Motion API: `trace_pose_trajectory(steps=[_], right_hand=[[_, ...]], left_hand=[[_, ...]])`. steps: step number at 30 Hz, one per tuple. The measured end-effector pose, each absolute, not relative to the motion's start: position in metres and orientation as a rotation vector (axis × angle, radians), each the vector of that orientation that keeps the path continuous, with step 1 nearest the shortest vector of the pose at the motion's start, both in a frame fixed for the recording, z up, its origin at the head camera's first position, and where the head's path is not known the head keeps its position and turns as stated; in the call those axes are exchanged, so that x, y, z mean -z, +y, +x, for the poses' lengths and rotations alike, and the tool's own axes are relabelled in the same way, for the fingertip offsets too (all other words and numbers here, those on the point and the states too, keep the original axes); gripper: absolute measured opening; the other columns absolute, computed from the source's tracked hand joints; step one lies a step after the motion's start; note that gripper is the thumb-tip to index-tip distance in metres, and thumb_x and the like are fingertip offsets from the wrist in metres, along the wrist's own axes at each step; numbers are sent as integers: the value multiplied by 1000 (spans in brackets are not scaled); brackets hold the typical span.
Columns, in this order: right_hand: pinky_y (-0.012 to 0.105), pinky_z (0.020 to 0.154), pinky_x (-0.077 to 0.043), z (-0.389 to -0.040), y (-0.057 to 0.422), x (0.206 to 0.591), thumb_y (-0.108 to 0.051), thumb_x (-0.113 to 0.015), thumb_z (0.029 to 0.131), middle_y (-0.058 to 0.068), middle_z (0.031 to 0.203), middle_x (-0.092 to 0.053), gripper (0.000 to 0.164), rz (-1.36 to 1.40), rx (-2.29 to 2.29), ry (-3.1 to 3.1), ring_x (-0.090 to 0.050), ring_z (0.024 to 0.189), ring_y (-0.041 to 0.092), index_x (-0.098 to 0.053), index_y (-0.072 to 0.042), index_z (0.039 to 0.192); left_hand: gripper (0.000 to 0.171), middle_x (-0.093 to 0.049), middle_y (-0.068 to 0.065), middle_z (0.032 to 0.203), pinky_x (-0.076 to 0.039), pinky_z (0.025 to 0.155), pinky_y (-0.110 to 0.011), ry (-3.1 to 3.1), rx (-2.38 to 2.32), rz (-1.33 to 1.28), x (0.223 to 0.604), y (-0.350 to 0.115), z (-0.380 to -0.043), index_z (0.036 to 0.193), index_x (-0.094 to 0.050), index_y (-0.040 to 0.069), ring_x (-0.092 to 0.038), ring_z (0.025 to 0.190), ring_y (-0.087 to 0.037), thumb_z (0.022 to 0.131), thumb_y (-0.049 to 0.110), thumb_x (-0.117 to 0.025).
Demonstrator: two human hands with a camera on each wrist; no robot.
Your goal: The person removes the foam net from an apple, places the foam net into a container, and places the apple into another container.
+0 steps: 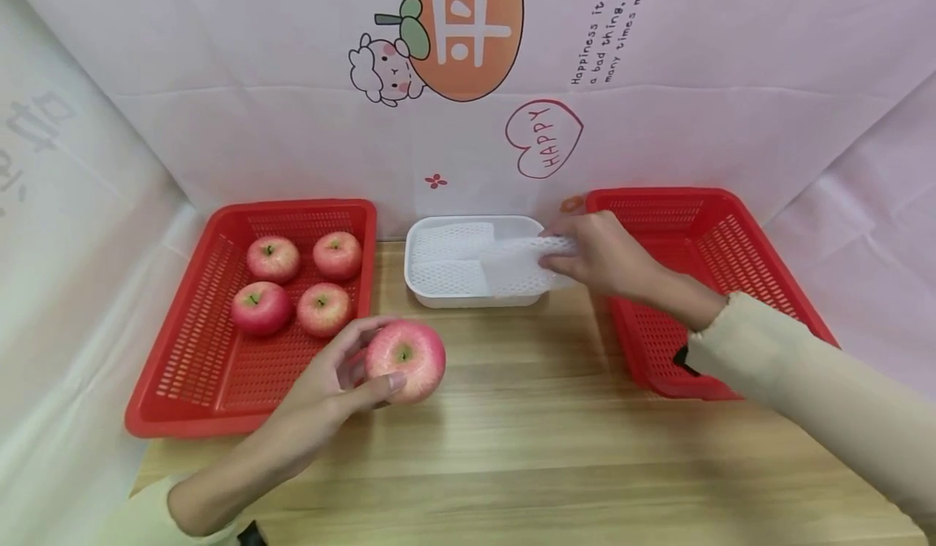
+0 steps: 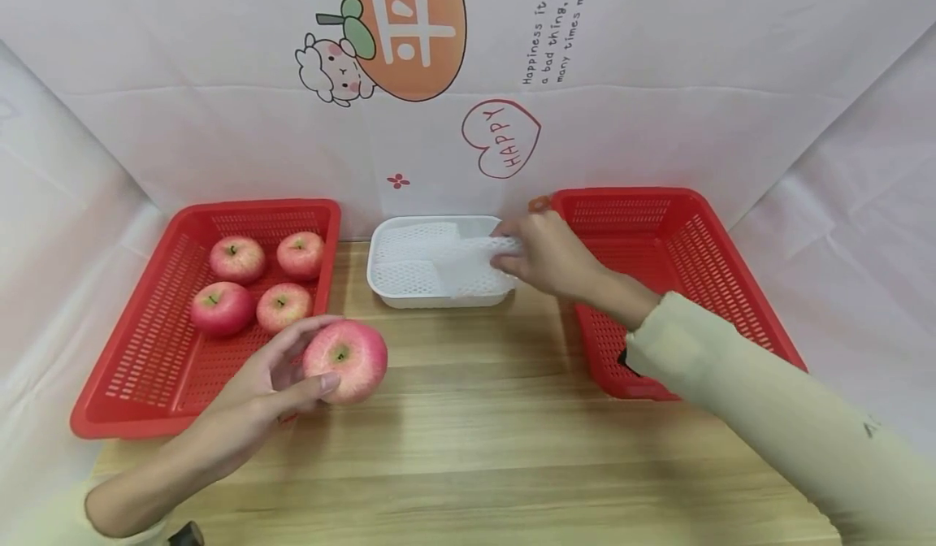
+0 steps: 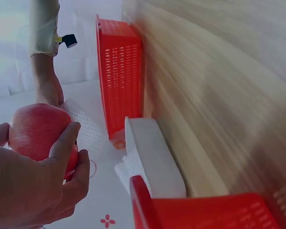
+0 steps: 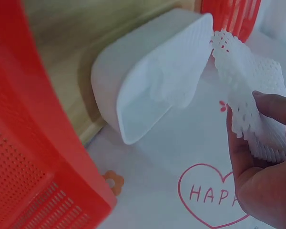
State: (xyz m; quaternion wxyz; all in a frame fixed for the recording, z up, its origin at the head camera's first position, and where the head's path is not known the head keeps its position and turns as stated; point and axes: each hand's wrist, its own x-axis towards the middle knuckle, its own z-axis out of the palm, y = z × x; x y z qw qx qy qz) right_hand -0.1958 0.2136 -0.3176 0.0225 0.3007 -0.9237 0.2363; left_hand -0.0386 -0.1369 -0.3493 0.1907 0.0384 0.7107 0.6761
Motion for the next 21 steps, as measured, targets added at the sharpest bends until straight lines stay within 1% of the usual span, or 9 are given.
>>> trace_pose_trajectory(steps=[3, 6, 7, 10, 15, 17, 21], right_hand=[[45, 79, -63, -213, 207, 315, -9, -87, 87, 16, 106, -79, 30, 911, -742, -2882, -73, 89, 29, -79, 1, 115], [49, 86, -63, -228, 199, 314, -9, -86, 88, 17, 111, -78, 30, 859, -794, -2926, -74, 96, 31, -78, 1, 115], [48, 85, -64, -232, 196, 315, -9, -85, 89, 17, 110, -78, 29, 840, -816, -2946, -73, 95, 31, -78, 0, 115], [47, 84, -65, -243, 191, 318, -11, -85, 89, 17, 116, -77, 34, 769, -866, -3001, -74, 96, 31, -76, 0, 121], [44, 81, -66, -254, 187, 328, -13, -85, 89, 17, 120, -76, 41, 700, -900, -3048, -75, 99, 32, -75, -2, 126], [43, 80, -66, -257, 186, 333, -14, -85, 89, 16, 121, -76, 42, 690, -911, -3059, -76, 100, 32, -74, -3, 128], [43, 78, -66, -262, 184, 339, -15, -86, 88, 16, 121, -76, 44, 684, -933, -3068, -76, 100, 31, -74, -3, 129]], left_hand=[[67, -48, -14, 154, -60, 90, -30, 2026, -1897, 90, 343, -142, -40, 156, -43, 14, -59, 128, -24, 98, 19, -76], [66, -48, -13, 154, -61, 88, -30, 2061, -1899, 71, 337, -147, -43, 157, -42, 13, -59, 124, -23, 99, 17, -75], [66, -48, -13, 154, -61, 88, -30, 2065, -1899, 61, 335, -148, -44, 157, -42, 14, -59, 123, -22, 100, 17, -74], [67, -46, -13, 155, -62, 87, -32, 2071, -1892, 29, 330, -153, -46, 158, -40, 15, -58, 123, -23, 100, 17, -73], [68, -42, -10, 156, -63, 91, -36, 2085, -1854, -16, 326, -159, -52, 158, -37, 20, -55, 128, -28, 101, 23, -73], [69, -41, -10, 157, -63, 93, -38, 2092, -1845, -29, 325, -162, -54, 159, -35, 20, -53, 130, -30, 101, 24, -73], [73, -35, -10, 162, -62, 94, -34, 2099, -1834, -79, 326, -172, -59, 161, -31, 19, -47, 137, -32, 102, 27, -73]])
